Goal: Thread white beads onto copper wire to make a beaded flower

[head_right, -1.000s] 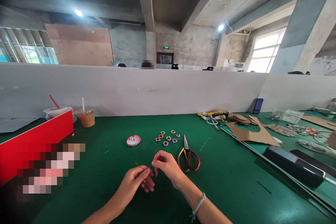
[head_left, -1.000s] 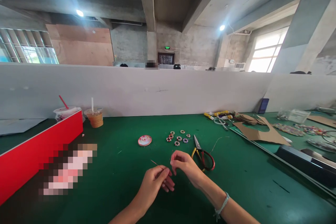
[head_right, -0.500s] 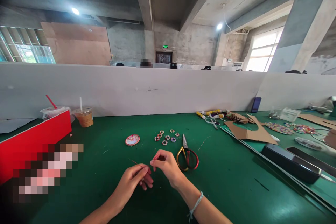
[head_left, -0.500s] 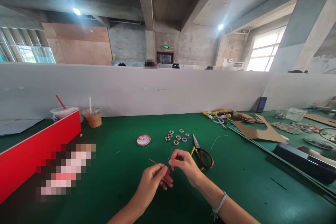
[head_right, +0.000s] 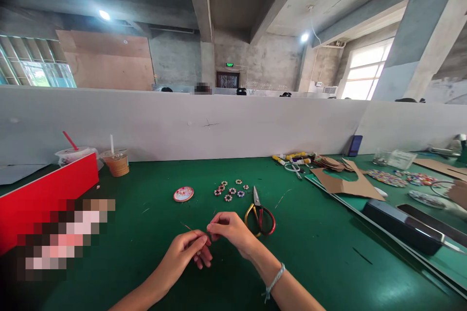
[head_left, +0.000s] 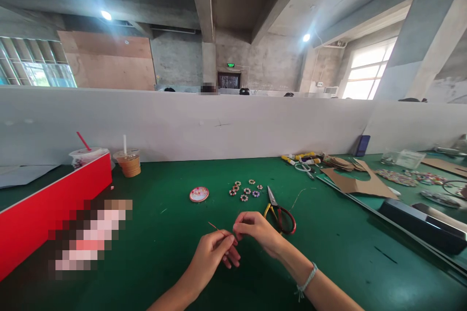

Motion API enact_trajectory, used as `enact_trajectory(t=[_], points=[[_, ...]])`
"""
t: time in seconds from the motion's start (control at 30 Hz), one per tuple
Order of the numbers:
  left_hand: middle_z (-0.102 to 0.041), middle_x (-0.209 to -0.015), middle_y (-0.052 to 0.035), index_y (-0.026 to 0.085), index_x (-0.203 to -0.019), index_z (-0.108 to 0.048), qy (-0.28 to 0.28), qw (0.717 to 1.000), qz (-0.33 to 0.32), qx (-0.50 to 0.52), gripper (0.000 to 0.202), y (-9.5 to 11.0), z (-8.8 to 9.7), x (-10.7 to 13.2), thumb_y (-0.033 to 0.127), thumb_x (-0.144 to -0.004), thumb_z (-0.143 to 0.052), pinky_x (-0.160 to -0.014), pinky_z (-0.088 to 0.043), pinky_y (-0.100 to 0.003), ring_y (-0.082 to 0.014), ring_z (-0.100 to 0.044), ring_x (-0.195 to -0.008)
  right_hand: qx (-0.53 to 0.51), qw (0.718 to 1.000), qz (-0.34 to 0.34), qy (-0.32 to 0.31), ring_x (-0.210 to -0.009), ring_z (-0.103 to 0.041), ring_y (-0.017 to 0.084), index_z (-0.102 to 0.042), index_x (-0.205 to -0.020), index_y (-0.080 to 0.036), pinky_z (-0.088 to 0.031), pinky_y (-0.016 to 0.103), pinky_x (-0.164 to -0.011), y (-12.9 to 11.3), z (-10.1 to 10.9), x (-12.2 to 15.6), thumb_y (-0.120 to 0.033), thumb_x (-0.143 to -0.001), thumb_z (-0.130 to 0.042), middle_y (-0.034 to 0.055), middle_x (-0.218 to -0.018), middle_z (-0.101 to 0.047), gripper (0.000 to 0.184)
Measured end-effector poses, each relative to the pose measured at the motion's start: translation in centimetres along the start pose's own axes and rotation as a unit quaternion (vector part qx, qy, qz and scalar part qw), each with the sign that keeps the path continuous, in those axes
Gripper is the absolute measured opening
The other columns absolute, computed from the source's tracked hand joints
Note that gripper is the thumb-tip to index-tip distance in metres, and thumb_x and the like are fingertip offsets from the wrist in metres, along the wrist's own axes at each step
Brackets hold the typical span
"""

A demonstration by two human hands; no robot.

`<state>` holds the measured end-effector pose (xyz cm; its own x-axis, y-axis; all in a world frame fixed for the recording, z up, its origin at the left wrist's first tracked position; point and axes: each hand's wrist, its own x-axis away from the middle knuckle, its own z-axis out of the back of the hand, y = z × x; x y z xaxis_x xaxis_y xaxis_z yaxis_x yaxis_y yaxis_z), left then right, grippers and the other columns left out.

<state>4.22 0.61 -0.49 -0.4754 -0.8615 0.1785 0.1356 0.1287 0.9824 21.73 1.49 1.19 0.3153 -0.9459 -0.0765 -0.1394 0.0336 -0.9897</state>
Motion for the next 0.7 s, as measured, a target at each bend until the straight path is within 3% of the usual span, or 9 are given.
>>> enact_trajectory(t=[0.23,0.5,0.7], points=[[-0.065,-0.111,-0.0073,0.016,-0.115,-0.059,-0.01,1.0,0.004,-0.014,0.026,0.2,-0.3,0.4,0.032,-0.094,-0.058,-0.076,-0.056,-0.04,-0.0209,-0.067,-0.089,0.033,0.999,0.004,0.007,-0.056,-0.054,0.011,-0.062,-0.071,-0.013,-0.045,0.026,-0.061,0.6,0.2,-0.3,-0.037,-0.086,-0.068,-0.0042,-0.061,-0.058,0.028],[-0.066,-0.108,-0.0069,0.015,-0.113,-0.06,-0.02,0.999,0.009,-0.037,0.026,0.6,-0.5,0.6,0.032,-0.094,-0.058,-0.075,-0.056,-0.039,-0.0202,-0.067,-0.087,0.035,0.999,0.006,0.008,-0.054,-0.051,0.011,-0.065,-0.066,-0.013,-0.04,0.026,-0.058,0.2,-0.2,-0.1,-0.045,-0.068,-0.079,-0.0027,-0.058,-0.058,0.035],[-0.064,-0.115,-0.008,0.016,-0.117,-0.059,-0.029,0.998,0.013,-0.05,0.028,0.2,-0.5,0.5,0.031,-0.094,-0.059,-0.079,-0.056,-0.042,-0.0222,-0.066,-0.093,0.041,0.998,0.031,0.027,-0.055,-0.047,0.011,-0.06,-0.059,-0.015,-0.034,0.024,-0.054,0.0,-1.0,0.0,-0.044,-0.066,-0.079,-0.003,-0.058,-0.054,0.035]])
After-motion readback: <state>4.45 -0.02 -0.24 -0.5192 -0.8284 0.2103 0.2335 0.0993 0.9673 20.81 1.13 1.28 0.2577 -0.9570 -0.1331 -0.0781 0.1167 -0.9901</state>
